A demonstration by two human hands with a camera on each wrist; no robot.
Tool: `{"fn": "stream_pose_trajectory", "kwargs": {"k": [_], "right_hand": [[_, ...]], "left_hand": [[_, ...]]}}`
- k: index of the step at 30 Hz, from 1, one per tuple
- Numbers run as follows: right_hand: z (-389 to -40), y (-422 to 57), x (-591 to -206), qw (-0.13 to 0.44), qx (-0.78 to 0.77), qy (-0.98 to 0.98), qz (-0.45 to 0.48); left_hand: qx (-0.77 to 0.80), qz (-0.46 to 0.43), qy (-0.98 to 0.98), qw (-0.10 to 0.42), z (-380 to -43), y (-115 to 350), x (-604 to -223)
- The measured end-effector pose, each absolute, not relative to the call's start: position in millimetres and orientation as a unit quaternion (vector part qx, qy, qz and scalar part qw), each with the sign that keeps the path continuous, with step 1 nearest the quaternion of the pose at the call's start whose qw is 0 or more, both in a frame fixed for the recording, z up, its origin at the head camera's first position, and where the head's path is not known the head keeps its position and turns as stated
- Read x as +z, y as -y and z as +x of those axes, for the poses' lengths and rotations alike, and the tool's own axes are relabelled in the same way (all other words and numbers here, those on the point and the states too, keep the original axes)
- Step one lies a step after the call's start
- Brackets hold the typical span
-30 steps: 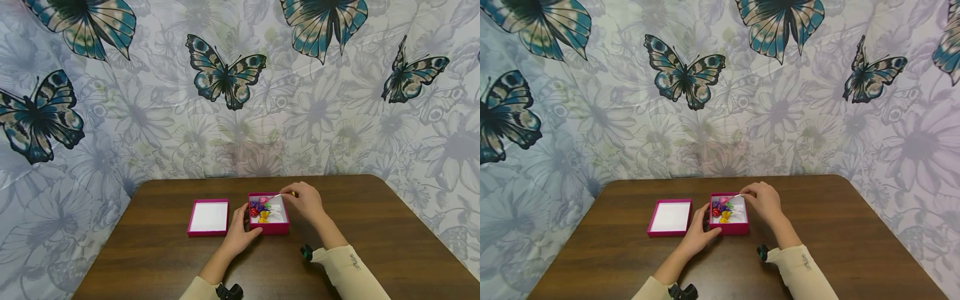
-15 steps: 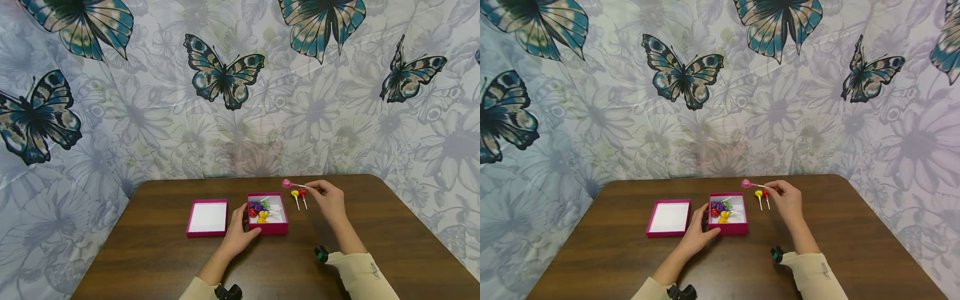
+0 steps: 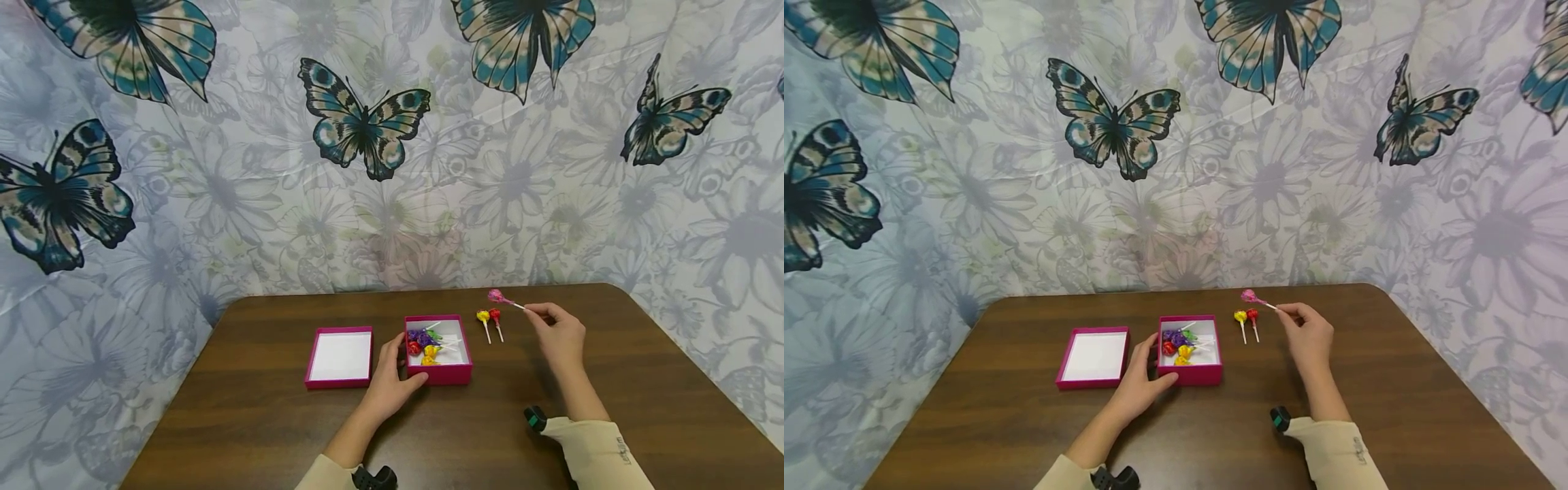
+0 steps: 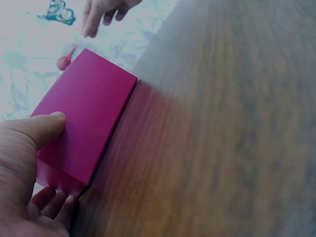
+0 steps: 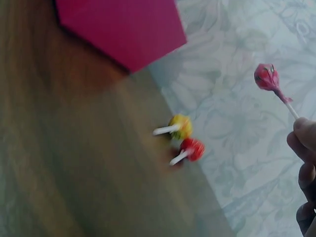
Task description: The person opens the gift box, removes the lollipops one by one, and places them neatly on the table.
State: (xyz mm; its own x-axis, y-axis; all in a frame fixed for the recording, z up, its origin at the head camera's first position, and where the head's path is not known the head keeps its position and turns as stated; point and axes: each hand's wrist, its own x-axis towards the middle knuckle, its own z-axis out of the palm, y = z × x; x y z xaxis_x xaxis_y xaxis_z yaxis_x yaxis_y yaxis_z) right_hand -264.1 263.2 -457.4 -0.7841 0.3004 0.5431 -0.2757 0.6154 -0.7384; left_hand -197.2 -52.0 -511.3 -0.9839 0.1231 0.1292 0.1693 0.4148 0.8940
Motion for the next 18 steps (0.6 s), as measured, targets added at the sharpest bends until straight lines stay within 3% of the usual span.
{"fn": "stream_pose_trajectory", "kwargs": {"k": [5,18], "right_hand": [[-264,-269,-467,0.333,0.404,0.851,-0.046],[-268,-282,-493,0.266,0.356,0.887,-0.122]], "left_hand": [[-0.535,-0.088,0.84,0.022,-197,52,-511],[-0.533,-0.087,0.841,0.019,-196,52,-510]]}}
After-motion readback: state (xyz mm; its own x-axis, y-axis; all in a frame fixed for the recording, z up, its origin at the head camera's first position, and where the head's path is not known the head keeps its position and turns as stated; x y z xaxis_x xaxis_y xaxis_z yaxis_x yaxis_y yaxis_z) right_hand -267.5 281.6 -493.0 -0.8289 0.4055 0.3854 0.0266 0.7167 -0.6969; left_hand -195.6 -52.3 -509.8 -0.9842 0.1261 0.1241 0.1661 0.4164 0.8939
